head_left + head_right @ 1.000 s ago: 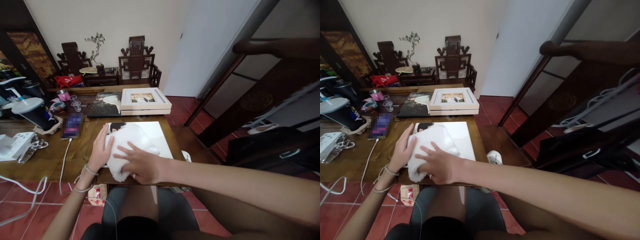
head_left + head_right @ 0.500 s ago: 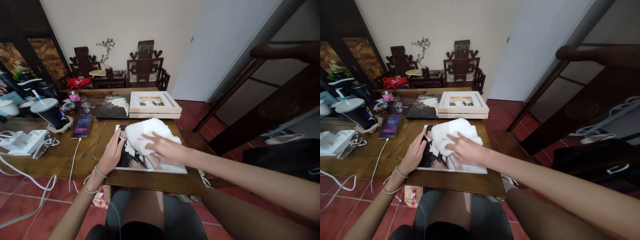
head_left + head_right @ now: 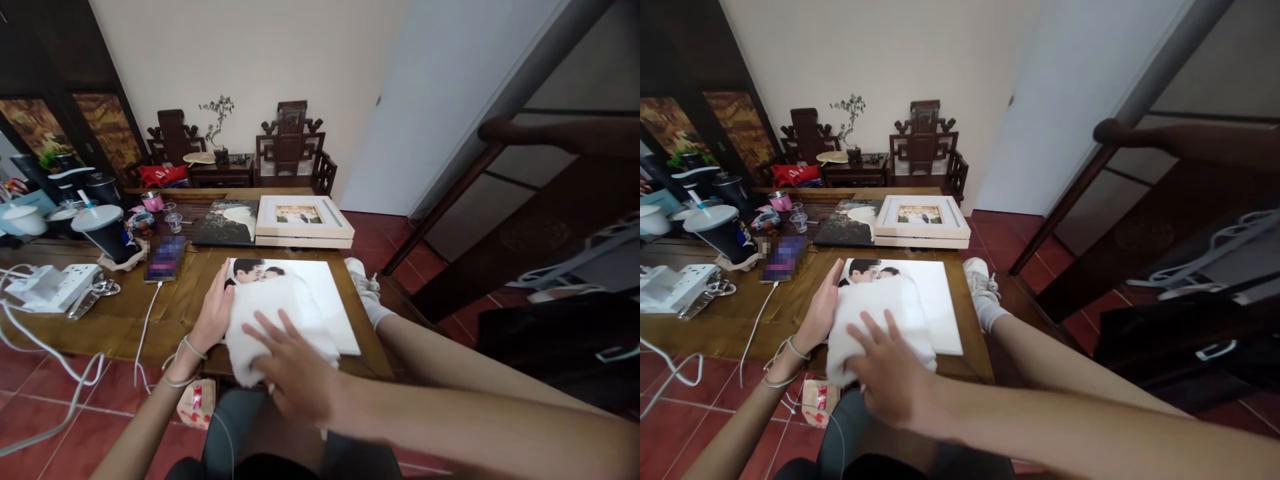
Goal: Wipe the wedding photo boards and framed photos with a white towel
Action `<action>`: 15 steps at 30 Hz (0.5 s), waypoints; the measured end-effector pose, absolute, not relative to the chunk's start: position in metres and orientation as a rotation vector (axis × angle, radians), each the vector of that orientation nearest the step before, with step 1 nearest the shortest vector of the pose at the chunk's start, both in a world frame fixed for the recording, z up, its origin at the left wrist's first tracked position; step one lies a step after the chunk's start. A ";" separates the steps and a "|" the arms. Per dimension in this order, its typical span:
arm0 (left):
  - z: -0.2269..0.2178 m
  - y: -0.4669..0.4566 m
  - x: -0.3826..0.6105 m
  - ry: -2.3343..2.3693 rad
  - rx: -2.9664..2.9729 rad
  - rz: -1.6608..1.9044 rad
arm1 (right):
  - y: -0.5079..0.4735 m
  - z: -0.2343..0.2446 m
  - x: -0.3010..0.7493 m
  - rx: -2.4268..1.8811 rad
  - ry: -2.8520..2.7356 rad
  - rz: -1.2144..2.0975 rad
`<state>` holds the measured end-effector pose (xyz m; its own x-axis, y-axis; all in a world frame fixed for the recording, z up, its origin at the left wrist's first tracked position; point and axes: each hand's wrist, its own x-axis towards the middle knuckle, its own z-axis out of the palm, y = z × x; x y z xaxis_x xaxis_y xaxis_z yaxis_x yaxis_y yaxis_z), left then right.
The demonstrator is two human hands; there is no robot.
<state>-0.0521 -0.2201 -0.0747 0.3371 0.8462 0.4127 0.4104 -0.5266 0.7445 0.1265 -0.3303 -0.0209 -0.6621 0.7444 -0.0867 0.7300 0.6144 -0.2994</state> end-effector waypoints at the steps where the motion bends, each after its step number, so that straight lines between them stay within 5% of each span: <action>1: -0.074 -0.220 -0.052 1.102 2.108 1.097 | -0.338 -0.020 0.129 -1.242 -2.809 0.538; 15: -0.074 -0.216 -0.050 1.209 2.180 1.038 | -0.235 -0.017 0.201 -1.500 -2.483 0.290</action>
